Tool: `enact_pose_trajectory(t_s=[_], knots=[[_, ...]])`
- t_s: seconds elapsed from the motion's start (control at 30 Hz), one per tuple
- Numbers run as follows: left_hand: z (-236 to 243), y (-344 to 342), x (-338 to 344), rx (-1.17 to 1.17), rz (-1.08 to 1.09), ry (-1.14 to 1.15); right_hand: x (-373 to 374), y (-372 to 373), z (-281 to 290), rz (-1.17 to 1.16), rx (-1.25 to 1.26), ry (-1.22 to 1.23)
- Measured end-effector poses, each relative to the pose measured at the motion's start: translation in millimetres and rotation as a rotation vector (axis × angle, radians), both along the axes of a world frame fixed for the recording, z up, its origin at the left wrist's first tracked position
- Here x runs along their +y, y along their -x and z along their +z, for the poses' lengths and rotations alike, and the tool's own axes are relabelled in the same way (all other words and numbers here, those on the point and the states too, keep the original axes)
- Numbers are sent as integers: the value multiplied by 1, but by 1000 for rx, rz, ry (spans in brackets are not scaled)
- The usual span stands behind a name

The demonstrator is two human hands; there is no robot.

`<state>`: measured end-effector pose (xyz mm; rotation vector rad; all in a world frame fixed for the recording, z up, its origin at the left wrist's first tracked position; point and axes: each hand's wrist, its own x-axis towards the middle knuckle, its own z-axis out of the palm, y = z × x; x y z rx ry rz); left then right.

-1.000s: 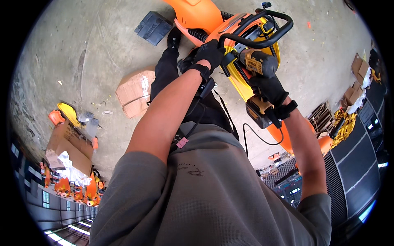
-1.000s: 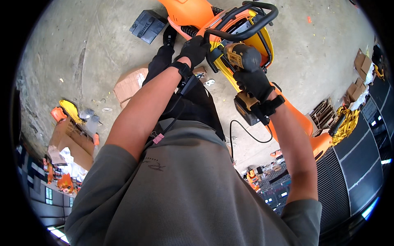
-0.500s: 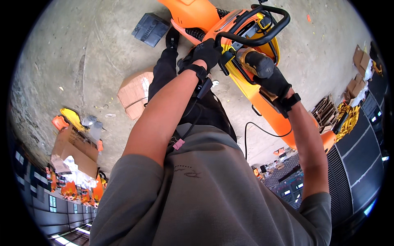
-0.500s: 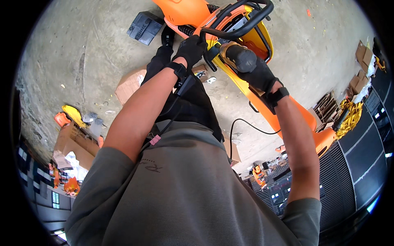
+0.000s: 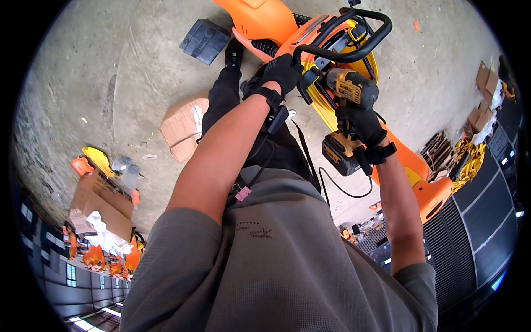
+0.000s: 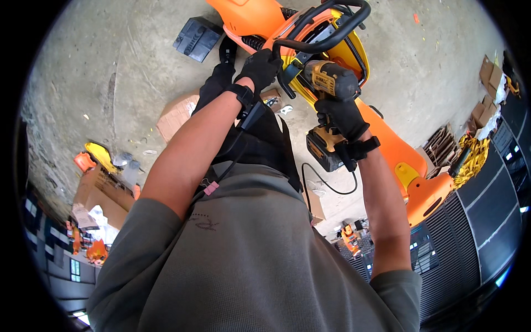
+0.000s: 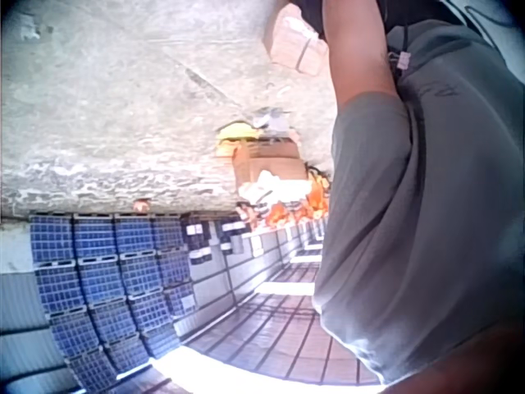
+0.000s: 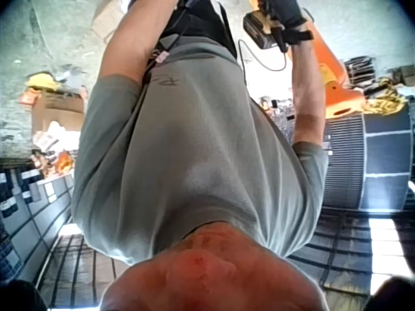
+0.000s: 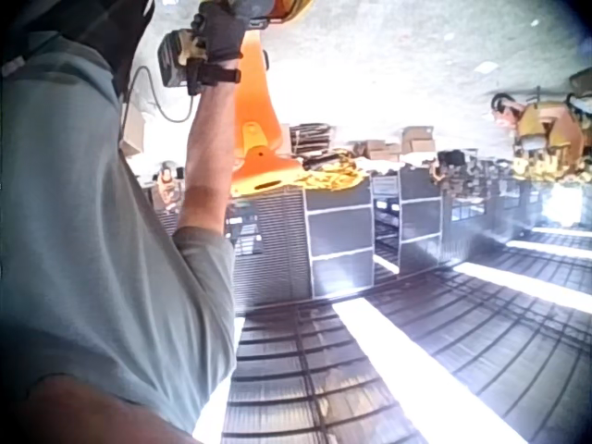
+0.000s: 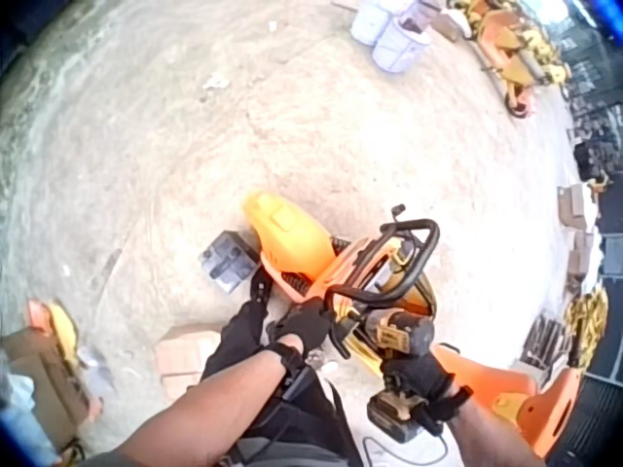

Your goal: The person unscrews fasteners with a power drill to remove the inner battery compartment of an electric scooter, then replaces the compartment and secures it by drilling the fasteners back in.

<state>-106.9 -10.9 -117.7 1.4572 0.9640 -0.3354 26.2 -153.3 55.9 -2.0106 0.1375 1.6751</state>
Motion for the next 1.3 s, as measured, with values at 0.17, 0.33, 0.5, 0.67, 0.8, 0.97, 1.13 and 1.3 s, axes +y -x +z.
enact_pose_trajectory(t_s=[0.17, 0.33, 0.5, 0.67, 0.8, 0.97, 1.13, 1.3], knots=[[3, -1, 1, 6, -17, -18, -6, 5, -2, -5, -29, -31], [7, 0, 3, 11, -33, -16, -5, 2, -2, -9, -15, 1], [6, 0, 3, 21, -44, -46, -1, 3, 2, 6, -25, 13], [22, -2, 9, 101, -64, -60, -3, 3, -2, 153, -121, -11], [19, -2, 8, 140, -95, -68, -3, -2, -3, 161, -93, -18], [38, -4, 7, 136, 5, 324, -3, -5, -2, 92, -49, 1], [44, -11, -13, -50, 307, 778, 0, -2, 1, 248, -145, 0], [-17, -23, -60, -398, 36, 329, -3, -3, -1, 321, -246, -155]])
